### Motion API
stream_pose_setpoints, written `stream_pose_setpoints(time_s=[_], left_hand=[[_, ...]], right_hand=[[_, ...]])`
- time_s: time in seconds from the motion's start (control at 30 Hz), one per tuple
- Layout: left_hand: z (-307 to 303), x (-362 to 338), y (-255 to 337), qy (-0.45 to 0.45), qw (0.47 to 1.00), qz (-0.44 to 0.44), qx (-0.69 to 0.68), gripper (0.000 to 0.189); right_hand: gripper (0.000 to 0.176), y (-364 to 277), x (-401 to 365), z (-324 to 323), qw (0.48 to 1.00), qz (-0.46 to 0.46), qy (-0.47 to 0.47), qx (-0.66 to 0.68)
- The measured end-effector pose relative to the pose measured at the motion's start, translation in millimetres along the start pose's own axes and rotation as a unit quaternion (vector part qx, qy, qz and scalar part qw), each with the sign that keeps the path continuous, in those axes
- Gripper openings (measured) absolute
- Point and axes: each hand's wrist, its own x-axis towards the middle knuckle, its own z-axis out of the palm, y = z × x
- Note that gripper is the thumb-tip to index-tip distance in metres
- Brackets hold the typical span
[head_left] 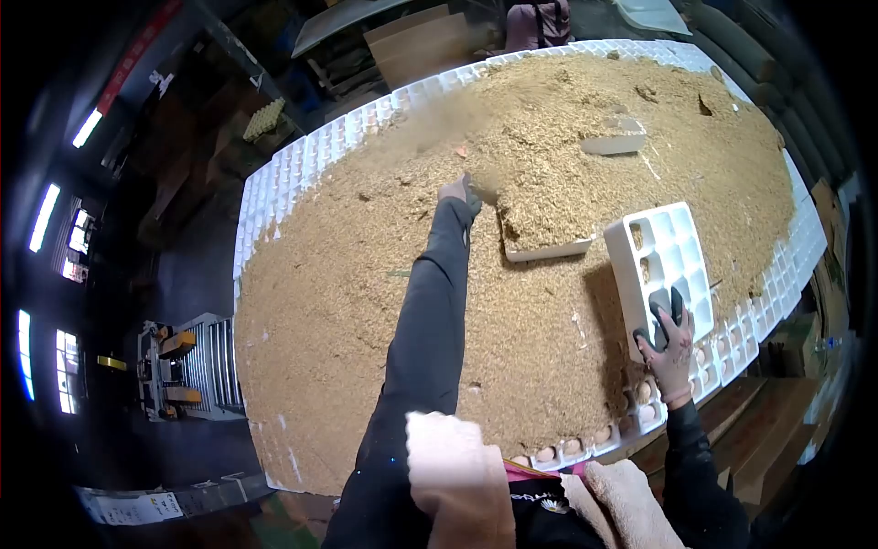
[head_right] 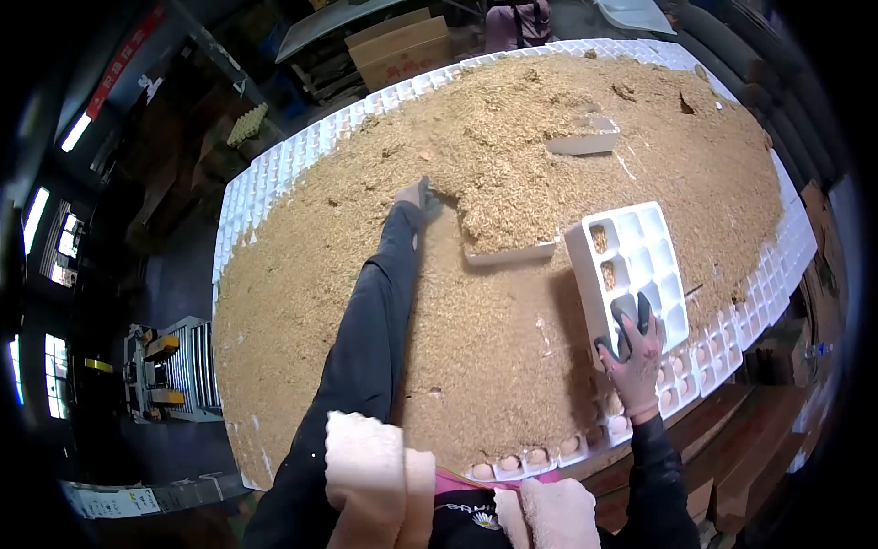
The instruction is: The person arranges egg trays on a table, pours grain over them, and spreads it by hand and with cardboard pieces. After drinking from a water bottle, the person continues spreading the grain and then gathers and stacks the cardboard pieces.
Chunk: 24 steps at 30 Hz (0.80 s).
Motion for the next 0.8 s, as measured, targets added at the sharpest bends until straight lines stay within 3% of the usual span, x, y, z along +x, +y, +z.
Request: stream_pose_setpoints(time_s=[0.03, 0.13, 0.17, 0.2, 0.23, 0.3, 0.37, 0.4, 0.43, 0.47, 0.5, 0.53, 0.57, 0.8], left_hand=[[12, 17, 8, 0.007, 1.000, -0.019, -0.008, 0.033], [48, 49, 22, 0.009, 0.998, -0.034, -0.059, 0.035], [64, 50, 23, 0.005, 0.997, 0.010, -0.076, 0.035], [80, 47, 20, 0.001, 0.987, 0.125, -0.096, 0.034], [83, 64, 15, -0.005, 0.975, 0.220, 0.010, 0.026], [82, 78, 8, 0.017, 0.965, 0.243, -0.094, 0.020], [37, 52, 18, -0.028, 0.983, 0.130, -0.124, 0.020], [-20, 84, -1, 0.000, 0.995, 0.101, -0.012, 0.023], [-78, 90, -30, 0.011, 0.843, 0.467, 0.266, 0.025], [-106, 35, -20, 0.061, 0.871, 0.340, 0.349, 0.023], [-168, 39, -40, 0.070, 0.777, 0.453, 0.431, 0.022], [-214, 30, -63, 0.135, 0.750, 0.482, 0.433, 0.021], [-206, -29, -47, 0.160, 0.902, 0.226, 0.332, 0.014], [-129, -36, -11, 0.175, 0.896, -0.045, 0.406, 0.007]], right_hand=[[0.056, 26, -7, 15, 1.000, -0.004, 0.008, -0.012], [0.055, 27, 9, 11, 0.998, 0.025, -0.020, 0.045], [0.053, 32, 16, 13, 0.998, 0.014, -0.013, 0.054], [0.052, 31, 25, 13, 0.997, 0.031, -0.009, 0.067], [0.050, 26, 35, 12, 0.996, 0.048, -0.006, 0.079], [0.049, 11, 58, 8, 0.989, 0.066, -0.004, 0.131], [0.049, 13, 66, 6, 0.998, 0.031, -0.010, 0.063], [0.050, 19, 66, 7, 0.997, 0.033, -0.009, 0.073], [0.051, 24, 63, 7, 0.995, 0.055, -0.015, 0.078], [0.050, 38, 56, 8, 0.998, 0.041, -0.012, 0.045], [0.048, 48, 49, 11, 0.999, 0.029, -0.006, 0.014], [0.050, 49, 47, 11, 1.000, 0.007, -0.002, -0.017], [0.052, 65, 37, 17, 1.000, 0.010, 0.004, 0.020], [0.047, 16, 45, 25, 0.992, 0.063, -0.056, 0.098]])
